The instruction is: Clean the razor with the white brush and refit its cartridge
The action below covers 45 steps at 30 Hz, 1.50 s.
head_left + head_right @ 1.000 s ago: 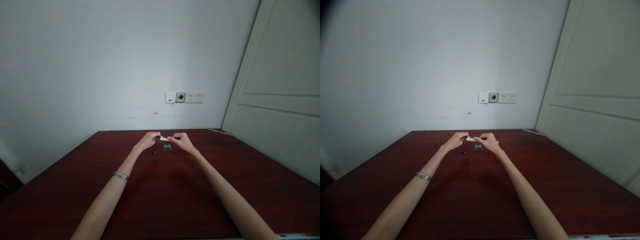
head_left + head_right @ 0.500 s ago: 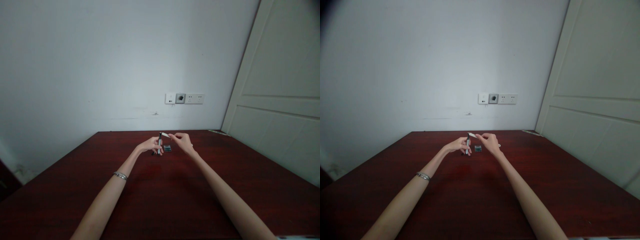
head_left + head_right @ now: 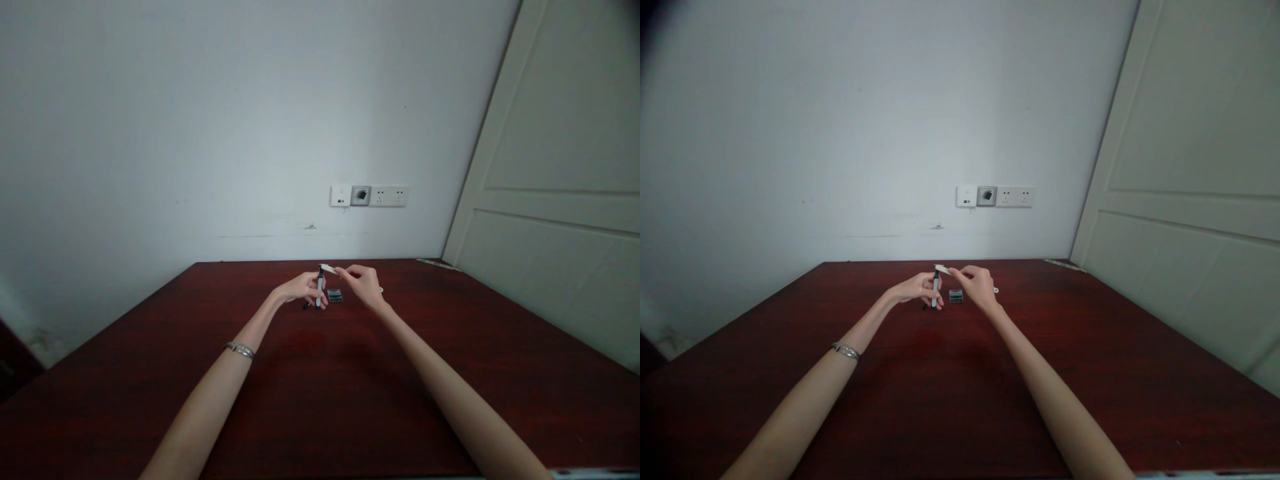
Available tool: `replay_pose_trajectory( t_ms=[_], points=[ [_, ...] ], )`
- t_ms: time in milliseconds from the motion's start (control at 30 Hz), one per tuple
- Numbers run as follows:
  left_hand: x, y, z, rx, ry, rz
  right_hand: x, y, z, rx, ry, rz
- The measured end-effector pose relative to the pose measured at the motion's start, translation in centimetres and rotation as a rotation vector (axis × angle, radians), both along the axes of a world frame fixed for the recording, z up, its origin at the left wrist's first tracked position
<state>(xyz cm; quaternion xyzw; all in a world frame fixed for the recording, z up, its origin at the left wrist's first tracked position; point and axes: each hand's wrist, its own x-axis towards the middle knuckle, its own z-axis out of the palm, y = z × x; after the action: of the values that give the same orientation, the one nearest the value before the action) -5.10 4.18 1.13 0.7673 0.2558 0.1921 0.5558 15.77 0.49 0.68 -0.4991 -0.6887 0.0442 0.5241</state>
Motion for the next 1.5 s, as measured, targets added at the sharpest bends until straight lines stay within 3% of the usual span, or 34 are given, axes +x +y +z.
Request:
replay_pose_trajectory(
  t_ms=[267,433,533,667,833,967,1100,1333,1500],
  points=[
    [-0.8,0.0,0.8,-0.017,-0.031,-0.011,1.9,1.0,-0.5,-0.021,0.056,-0.109],
    [-1.2,0.4,0.7,-0.057,-0.036,0.025,2.0,1.2,-0.4,-0.082,0.076,-0.015],
    [-1.6,0.9,0.5,-0.081,-0.053,0.078,1.9,1.5,-0.7,-0.211,0.101,0.031],
    [-2.4,1.5,0.2,-0.078,-0.069,0.144,1.8,2.1,-1.4,-0.401,0.241,0.124],
    [-2.8,1.6,0.3,-0.085,-0.070,0.173,1.2,2.5,-1.7,-0.512,0.424,0.219],
    [-2.8,1.6,0.3,-0.097,-0.058,0.161,0.9,2.5,-1.8,-0.574,0.440,0.259],
    [-2.9,1.8,0.2,-0.095,-0.057,0.156,1.4,2.6,-2.3,-0.589,0.320,0.338],
    [-3.1,1.8,0.2,-0.087,-0.054,0.175,3.0,3.1,-3.7,-0.392,-0.314,0.404],
    [-3.1,1.8,0.1,-0.072,-0.054,0.165,3.1,3.3,-4.5,-0.423,-0.430,0.541]
  ],
)
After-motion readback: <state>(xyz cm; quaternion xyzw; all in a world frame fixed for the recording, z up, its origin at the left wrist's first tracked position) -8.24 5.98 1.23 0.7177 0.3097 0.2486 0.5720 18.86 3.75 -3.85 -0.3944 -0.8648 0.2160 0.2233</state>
